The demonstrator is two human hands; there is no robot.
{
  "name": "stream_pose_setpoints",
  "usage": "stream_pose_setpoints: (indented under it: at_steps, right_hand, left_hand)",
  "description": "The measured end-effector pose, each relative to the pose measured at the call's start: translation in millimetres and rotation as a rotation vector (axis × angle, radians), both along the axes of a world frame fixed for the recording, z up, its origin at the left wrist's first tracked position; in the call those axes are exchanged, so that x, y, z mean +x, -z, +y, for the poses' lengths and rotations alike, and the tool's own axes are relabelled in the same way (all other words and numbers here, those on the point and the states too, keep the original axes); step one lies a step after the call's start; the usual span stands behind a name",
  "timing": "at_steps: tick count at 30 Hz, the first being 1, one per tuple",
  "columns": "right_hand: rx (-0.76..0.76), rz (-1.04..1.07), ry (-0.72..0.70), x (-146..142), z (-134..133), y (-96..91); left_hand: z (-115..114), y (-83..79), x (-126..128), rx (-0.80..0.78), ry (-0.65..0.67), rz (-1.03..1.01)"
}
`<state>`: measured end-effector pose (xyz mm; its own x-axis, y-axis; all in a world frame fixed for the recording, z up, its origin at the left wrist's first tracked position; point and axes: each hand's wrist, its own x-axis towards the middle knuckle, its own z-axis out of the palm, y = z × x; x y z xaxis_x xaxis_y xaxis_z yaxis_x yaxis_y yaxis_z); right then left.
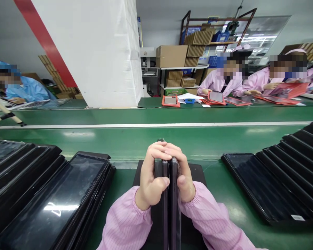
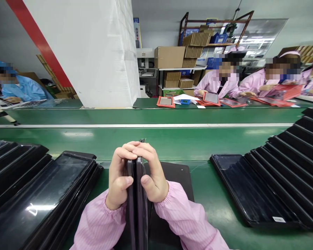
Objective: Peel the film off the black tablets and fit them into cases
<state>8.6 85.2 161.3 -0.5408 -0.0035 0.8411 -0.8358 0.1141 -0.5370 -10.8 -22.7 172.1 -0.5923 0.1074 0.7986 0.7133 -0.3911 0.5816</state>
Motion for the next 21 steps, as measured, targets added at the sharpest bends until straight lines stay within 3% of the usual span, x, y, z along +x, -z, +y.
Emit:
stream_pose_setpoints:
  at_steps: [9, 16, 21]
  right_hand:
    - [-0.058, 0.005, 0.005, 7, 0, -1.1]
    - [-0.097, -0.023, -0.006, 11, -4, -0.2]
    - [-0.18, -0.061, -0.046, 11, -4, -2.4]
  left_hand:
    - [3, -3.7, 16, -0.021, -0.029, -0.006]
    - [12, 0.6, 26, 0.059, -0.03, -0.033]
    - [25, 18.8, 8, 0.282, -0.12, -0.237]
